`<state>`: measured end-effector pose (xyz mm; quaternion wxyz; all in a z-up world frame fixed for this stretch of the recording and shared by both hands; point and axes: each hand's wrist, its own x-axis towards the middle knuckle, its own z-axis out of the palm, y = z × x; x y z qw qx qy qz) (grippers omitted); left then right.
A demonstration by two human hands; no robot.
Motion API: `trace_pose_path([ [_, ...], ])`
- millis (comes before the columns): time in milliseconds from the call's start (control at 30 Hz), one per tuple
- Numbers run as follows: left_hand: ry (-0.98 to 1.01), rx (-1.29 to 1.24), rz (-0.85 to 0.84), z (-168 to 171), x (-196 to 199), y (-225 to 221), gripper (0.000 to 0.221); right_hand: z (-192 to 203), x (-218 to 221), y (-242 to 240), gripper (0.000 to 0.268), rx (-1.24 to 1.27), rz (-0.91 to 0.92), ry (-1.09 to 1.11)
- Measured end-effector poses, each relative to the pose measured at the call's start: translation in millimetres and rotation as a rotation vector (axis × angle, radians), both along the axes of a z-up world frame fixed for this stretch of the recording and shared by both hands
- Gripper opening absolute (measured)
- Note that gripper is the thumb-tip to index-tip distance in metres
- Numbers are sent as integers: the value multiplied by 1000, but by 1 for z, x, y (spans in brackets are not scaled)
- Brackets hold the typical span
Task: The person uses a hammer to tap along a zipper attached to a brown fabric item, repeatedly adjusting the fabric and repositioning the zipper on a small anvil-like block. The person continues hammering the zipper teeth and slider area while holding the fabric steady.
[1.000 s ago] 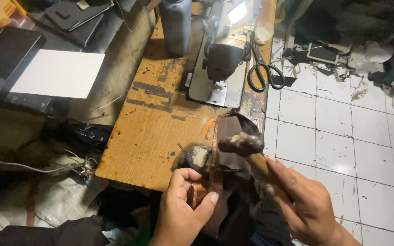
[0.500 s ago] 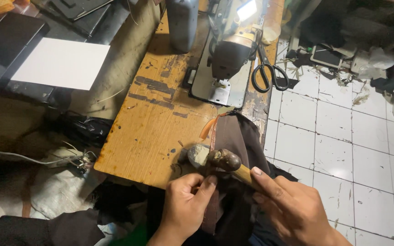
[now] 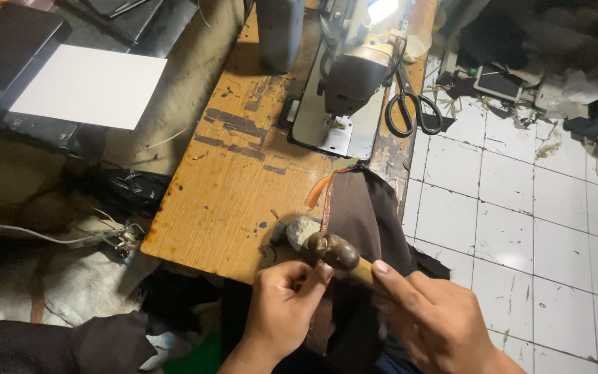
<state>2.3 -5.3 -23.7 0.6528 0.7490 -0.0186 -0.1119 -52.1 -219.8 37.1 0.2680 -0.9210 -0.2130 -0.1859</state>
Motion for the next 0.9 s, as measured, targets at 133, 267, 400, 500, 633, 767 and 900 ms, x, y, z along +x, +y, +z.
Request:
trace_pose_path([
  [133,-54,11,7,-5,0,1,56,1,-3,-5,46,10,-25,21],
  [267,-35,-84,-18,-9,0,2,46,0,-1,-3,46,17,44,5],
  [400,50,-82,-15,-11,-1,4,46,-6,1,-9,50,38,93,66],
  [500,47,24,-58,-8,0,9,39,-2,7,-14,54,223,-76,152],
  [633,-128,3,-159,8,-4,20,33,-24,34,-51,41,241,-458,126],
  [767,-11,-87,-233,19,-7,20,25,-40,80,-70,42,280,-714,368],
  [900,132,-296,-311,6,-13,17,78,-130,108,-99,47,32,-638,285],
])
